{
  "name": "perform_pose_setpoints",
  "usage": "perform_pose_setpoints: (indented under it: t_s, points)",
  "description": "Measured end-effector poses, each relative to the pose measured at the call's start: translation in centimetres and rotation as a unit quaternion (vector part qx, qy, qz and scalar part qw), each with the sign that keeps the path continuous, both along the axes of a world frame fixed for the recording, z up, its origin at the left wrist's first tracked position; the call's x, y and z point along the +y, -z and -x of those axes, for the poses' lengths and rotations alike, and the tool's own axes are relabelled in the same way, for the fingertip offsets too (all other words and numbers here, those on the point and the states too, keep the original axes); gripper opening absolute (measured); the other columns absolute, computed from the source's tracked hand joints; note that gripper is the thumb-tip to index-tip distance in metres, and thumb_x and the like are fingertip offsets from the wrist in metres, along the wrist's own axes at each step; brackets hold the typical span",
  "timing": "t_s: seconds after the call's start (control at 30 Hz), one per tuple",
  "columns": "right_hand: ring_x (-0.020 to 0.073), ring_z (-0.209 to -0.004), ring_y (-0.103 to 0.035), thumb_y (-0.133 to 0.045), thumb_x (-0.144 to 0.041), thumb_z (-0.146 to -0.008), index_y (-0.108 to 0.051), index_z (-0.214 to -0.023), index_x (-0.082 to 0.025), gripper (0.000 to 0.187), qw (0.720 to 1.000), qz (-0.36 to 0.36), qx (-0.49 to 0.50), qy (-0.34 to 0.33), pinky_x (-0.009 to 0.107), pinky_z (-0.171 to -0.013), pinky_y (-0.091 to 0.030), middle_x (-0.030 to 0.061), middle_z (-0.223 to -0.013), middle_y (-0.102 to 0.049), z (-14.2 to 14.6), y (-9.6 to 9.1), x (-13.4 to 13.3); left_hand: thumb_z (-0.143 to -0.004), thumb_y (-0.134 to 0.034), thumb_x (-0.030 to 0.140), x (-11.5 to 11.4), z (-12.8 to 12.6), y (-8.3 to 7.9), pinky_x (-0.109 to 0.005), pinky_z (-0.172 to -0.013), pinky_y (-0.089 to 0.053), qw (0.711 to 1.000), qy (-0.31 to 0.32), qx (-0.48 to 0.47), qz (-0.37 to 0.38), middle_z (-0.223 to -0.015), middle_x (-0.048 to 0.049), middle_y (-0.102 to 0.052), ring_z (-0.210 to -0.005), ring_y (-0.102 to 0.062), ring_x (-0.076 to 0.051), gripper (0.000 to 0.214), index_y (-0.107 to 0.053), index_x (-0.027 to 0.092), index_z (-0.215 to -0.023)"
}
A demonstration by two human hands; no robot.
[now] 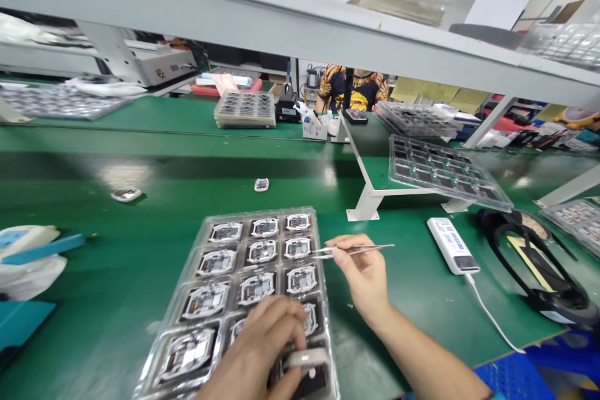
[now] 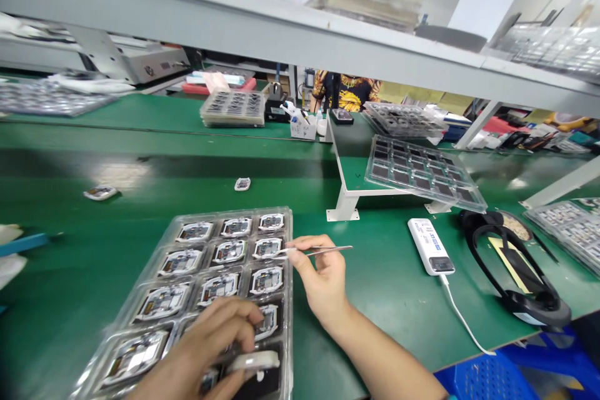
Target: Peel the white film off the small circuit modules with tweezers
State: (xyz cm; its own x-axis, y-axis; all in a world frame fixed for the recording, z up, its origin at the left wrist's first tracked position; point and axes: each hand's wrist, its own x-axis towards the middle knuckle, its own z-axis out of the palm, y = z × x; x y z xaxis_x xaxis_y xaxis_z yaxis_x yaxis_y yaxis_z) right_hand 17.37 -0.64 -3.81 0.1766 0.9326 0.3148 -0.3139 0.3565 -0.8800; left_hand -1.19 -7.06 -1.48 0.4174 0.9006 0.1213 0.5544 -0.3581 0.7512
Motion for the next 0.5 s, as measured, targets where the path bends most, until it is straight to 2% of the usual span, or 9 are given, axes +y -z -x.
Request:
perform_pose_setpoints:
  t_s: [0.03,0.1,0.17,0.27,0.5]
  points:
    - [0.0164,-0.084,-0.073,-0.082,-0.028,-0.079,-0.071,-0.081,-0.023,0.012,1.000,0.001,0.015,0.009,0.030,-0.080,-0.057,0.0004,-0.088,-0.078,0.0,0.0,0.0,-0.077,-0.058,0.013,0.9,-0.2,-0.8,-0.036,-0.086,-0.050,0.997,-0.005,-0.054,0.061,-0.104,-0.0053,-0.073,-0.099,-0.066,-0.025,0.012,-0.061,0.025,-0.078]
    - [0.0153,-0.081,-0.073,-0.083,-0.031,-0.078,-0.071,-0.080,-0.024,0.014,0.999,0.010,0.049,0.017,0.028,-0.076,-0.057,-0.0005,-0.087,-0.078,-0.1,-0.2,0.0,-0.083,-0.062,0.026,2.6,-0.5,-2.1,-0.030,-0.070,-0.053,0.967,-0.009,-0.154,0.201,-0.086,-0.0019,-0.073,-0.081,-0.068,-0.022,0.002,-0.060,0.025,-0.083]
    - [0.0137,-0.079,-0.072,-0.085,-0.032,-0.077,-0.072,-0.079,-0.024,0.015,0.997,0.021,0.073,0.009,0.025,-0.074,-0.057,-0.0020,-0.083,-0.078,-0.1,-0.3,-0.1,-0.083,-0.065,0.037,3.9,-0.9,-2.9,-0.025,-0.054,-0.046,0.931,-0.053,-0.220,0.287,-0.073,0.0029,-0.067,-0.064,-0.065,-0.017,0.018,-0.063,0.025,-0.097]
    - [0.0126,-0.075,-0.072,-0.085,-0.030,-0.076,-0.072,-0.079,-0.025,0.015,0.996,0.028,0.078,-0.011,0.024,-0.072,-0.057,-0.0031,-0.077,-0.077,0.0,-0.5,-0.4,-0.079,-0.070,0.042,4.8,-1.4,-3.0,-0.023,-0.051,-0.041,0.911,-0.103,-0.245,0.316,-0.066,0.0056,-0.063,-0.056,-0.059,-0.014,0.037,-0.068,0.023,-0.111]
    - [0.0159,-0.079,-0.073,-0.084,-0.025,-0.077,-0.074,-0.079,-0.024,0.010,0.999,0.038,-0.001,-0.023,0.028,-0.075,-0.055,-0.0004,-0.081,-0.078,0.4,-0.1,-1.0,-0.072,-0.074,0.044,4.7,-1.4,-2.1,-0.024,-0.053,-0.038,0.907,-0.111,-0.249,0.320,-0.053,0.0065,-0.058,-0.053,-0.049,-0.013,0.056,-0.072,0.017,-0.121]
